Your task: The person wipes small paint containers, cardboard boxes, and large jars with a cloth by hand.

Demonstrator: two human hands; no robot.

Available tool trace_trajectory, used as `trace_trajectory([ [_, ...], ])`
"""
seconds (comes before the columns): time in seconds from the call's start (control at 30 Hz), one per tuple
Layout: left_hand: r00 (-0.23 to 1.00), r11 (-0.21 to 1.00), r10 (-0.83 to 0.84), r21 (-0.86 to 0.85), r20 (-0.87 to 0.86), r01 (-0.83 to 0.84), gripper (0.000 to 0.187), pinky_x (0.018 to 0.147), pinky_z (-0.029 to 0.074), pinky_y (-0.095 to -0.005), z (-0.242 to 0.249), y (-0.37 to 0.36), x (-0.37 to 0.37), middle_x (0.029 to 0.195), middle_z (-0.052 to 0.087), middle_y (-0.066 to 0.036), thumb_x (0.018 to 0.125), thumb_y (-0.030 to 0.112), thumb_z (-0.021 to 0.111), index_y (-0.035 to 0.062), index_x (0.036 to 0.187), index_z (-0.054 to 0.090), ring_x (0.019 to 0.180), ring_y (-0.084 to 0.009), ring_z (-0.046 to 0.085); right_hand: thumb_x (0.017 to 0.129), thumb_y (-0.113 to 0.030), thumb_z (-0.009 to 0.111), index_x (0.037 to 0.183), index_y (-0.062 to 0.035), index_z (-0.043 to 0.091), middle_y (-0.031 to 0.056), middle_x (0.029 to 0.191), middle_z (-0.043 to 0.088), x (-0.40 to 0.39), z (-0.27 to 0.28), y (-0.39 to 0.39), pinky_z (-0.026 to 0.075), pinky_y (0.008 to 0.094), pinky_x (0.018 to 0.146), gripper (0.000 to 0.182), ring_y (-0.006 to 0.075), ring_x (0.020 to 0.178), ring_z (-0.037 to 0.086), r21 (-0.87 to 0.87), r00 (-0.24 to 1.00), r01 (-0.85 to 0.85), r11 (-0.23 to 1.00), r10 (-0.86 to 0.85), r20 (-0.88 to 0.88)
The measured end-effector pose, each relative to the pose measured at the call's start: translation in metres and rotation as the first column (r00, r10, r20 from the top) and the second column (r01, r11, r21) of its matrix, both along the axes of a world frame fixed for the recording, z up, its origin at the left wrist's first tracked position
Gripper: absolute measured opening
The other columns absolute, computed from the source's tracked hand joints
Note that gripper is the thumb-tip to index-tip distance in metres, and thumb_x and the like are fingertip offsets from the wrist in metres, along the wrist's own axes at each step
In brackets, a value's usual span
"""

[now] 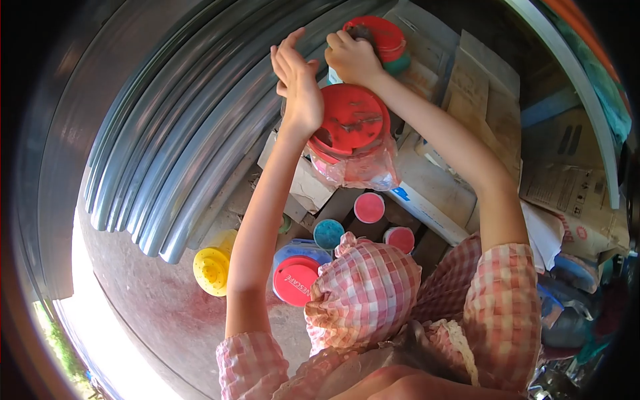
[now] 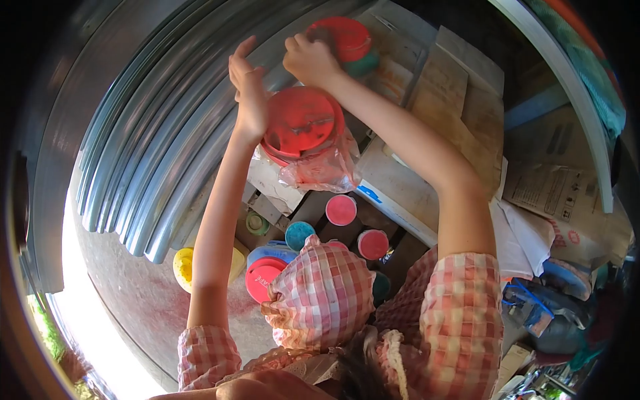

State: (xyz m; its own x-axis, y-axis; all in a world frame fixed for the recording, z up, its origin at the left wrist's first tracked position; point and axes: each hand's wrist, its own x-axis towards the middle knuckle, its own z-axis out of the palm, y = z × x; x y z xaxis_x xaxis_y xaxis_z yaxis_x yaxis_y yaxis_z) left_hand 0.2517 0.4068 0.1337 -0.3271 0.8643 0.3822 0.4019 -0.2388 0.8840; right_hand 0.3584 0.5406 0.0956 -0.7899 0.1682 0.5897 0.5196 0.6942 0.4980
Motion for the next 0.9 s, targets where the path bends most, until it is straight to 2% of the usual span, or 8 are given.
trace_trajectory([
  [0.1, 1.000, 0.998, -0.012, 0.059, -0.024, 0.014, 0.046, 0.105, 0.008, -0.0488, -0.005, 0.002, -0.002, 0.143, 0.018, -0.018, 0.092, 0.008, 0.028, 0.0119, 0.138, 0.023, 0.138, -0.0339, 0.000, 0.066, -0.015, 0.063, 0.077, -0.0108, 0.057, 0.0020, 0.085, 0.050, 0.022, 0.006, -0.001, 0.048, 0.0273, 0.058, 0.013, 0.0168, 0.086, 0.053, -0.002, 0.983, -0.180, 0.984, 0.180, -0.026],
  [0.23, 0.999, 0.994, -0.036, 0.104, 0.011, 0.034, 0.051, 0.104, 0.008, -0.0469, -0.009, 0.007, -0.002, 0.140, 0.023, -0.013, 0.094, 0.038, 0.017, 0.0129, 0.138, 0.027, 0.138, -0.0307, 0.001, 0.065, -0.014, 0.069, 0.093, -0.0138, 0.055, 0.0019, 0.085, 0.048, 0.095, 0.027, -0.005, 0.050, 0.0319, 0.060, 0.032, 0.0179, 0.089, 0.053, -0.302, 0.990, -0.131, 0.944, 0.141, 0.013],
  [0.33, 0.998, 0.998, -0.047, 0.039, -0.028, 0.048, 0.055, 0.104, 0.006, -0.0464, -0.007, 0.005, -0.004, 0.141, 0.022, -0.013, 0.093, 0.041, 0.014, 0.0135, 0.138, 0.027, 0.138, -0.0290, 0.001, 0.072, -0.016, 0.064, 0.095, -0.0139, 0.057, 0.0041, 0.096, 0.056, 0.136, 0.027, 0.017, 0.053, 0.0372, 0.065, 0.024, 0.0231, 0.094, 0.058, -0.358, 0.986, 0.138, 0.923, -0.097, 0.132],
  [0.4, 0.997, 0.997, -0.073, 0.012, -0.037, 0.074, 0.054, 0.104, 0.006, -0.0459, -0.006, 0.004, -0.002, 0.143, 0.020, -0.013, 0.093, 0.039, 0.014, 0.0133, 0.139, 0.027, 0.138, -0.0283, 0.002, 0.076, -0.016, 0.061, 0.097, -0.0120, 0.058, 0.0093, 0.101, 0.060, 0.168, 0.020, 0.052, 0.052, 0.0412, 0.071, 0.021, 0.0299, 0.092, 0.061, -0.535, 0.929, 0.259, 0.804, -0.360, -0.091],
  [0.5, 0.996, 0.997, -0.078, -0.021, -0.051, 0.077, 0.054, 0.104, 0.007, -0.0442, -0.008, 0.008, -0.003, 0.146, 0.016, -0.014, 0.091, 0.036, 0.017, 0.0130, 0.139, 0.027, 0.137, -0.0275, 0.005, 0.080, -0.018, 0.059, 0.101, -0.0068, 0.059, 0.0159, 0.107, 0.061, 0.173, 0.030, 0.068, 0.051, 0.0420, 0.076, 0.023, 0.0334, 0.090, 0.062, -0.714, 0.701, 0.176, 0.678, -0.595, -0.392],
  [0.6, 0.996, 0.996, -0.084, -0.036, -0.021, 0.083, 0.053, 0.104, 0.008, -0.0433, -0.005, 0.008, -0.001, 0.148, 0.013, -0.013, 0.090, 0.034, 0.019, 0.0124, 0.138, 0.028, 0.136, -0.0272, 0.006, 0.081, -0.020, 0.058, 0.101, 0.0013, 0.058, 0.0212, 0.104, 0.061, 0.137, 0.025, 0.043, 0.050, 0.0411, 0.080, 0.029, 0.0342, 0.096, 0.061, -0.890, 0.580, 0.137, 0.435, -0.764, -0.284],
  [0.77, 0.994, 0.997, -0.075, -0.002, -0.081, 0.075, 0.052, 0.105, 0.007, -0.0445, -0.004, 0.003, -0.001, 0.146, 0.020, -0.009, 0.090, 0.028, 0.022, 0.0102, 0.138, 0.028, 0.138, -0.0279, 0.003, 0.079, -0.021, 0.057, 0.098, 0.0095, 0.058, 0.0290, 0.095, 0.062, 0.081, -0.003, 0.048, 0.049, 0.0406, 0.087, 0.036, 0.0383, 0.098, 0.060, -0.862, 0.561, 0.123, 0.492, -0.751, -0.348],
  [0.9, 0.991, 0.997, -0.075, 0.005, -0.109, 0.076, 0.052, 0.105, 0.007, -0.0447, -0.002, 0.003, 0.002, 0.145, 0.023, -0.008, 0.089, 0.024, 0.022, 0.0093, 0.138, 0.027, 0.138, -0.0294, 0.000, 0.076, -0.015, 0.055, 0.099, -0.0061, 0.066, 0.0189, 0.100, 0.064, 0.100, 0.000, 0.092, 0.050, 0.0402, 0.082, 0.027, 0.0374, 0.095, 0.061, -0.881, 0.696, 0.102, 0.461, -0.666, -0.268],
])
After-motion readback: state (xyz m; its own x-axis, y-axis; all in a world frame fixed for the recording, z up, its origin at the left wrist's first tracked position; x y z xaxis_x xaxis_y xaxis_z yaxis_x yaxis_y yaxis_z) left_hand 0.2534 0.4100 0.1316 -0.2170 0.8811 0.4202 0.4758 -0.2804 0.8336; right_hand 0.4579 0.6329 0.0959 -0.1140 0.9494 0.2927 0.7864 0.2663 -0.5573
